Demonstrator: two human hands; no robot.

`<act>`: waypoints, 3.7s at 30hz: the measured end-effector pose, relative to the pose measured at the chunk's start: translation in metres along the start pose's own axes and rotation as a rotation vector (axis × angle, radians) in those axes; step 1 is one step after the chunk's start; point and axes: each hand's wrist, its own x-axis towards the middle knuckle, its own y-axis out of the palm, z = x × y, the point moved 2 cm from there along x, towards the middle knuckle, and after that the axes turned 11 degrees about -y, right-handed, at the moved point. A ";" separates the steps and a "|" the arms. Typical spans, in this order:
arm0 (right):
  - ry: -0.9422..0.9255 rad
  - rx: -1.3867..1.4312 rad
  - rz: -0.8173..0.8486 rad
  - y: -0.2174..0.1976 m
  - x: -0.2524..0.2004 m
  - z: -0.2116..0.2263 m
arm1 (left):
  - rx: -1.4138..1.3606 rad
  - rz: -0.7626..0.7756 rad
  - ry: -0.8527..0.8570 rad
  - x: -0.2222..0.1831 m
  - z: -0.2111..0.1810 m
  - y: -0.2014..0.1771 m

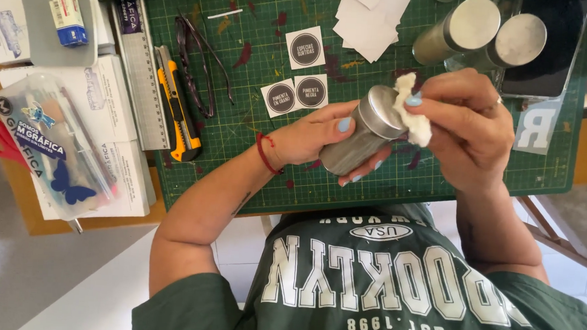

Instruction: Cleaning a small metal container using a cloth on a workbench with a cutting mat.

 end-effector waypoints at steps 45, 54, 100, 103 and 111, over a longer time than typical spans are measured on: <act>-0.094 -0.268 0.050 -0.014 0.003 0.018 | 0.774 -0.575 0.077 0.011 0.005 0.016; -0.090 -0.198 0.062 -0.006 0.007 0.008 | 0.581 -0.599 -0.022 0.012 -0.005 0.023; -0.011 -0.564 0.070 0.019 0.019 0.027 | 2.360 -1.205 0.303 0.010 -0.001 0.027; -0.039 -0.568 0.055 0.020 0.023 0.026 | 2.197 -1.181 0.236 0.006 -0.002 0.023; -0.108 -0.534 -0.012 0.019 0.019 0.025 | 1.361 -1.003 0.193 0.002 -0.012 0.024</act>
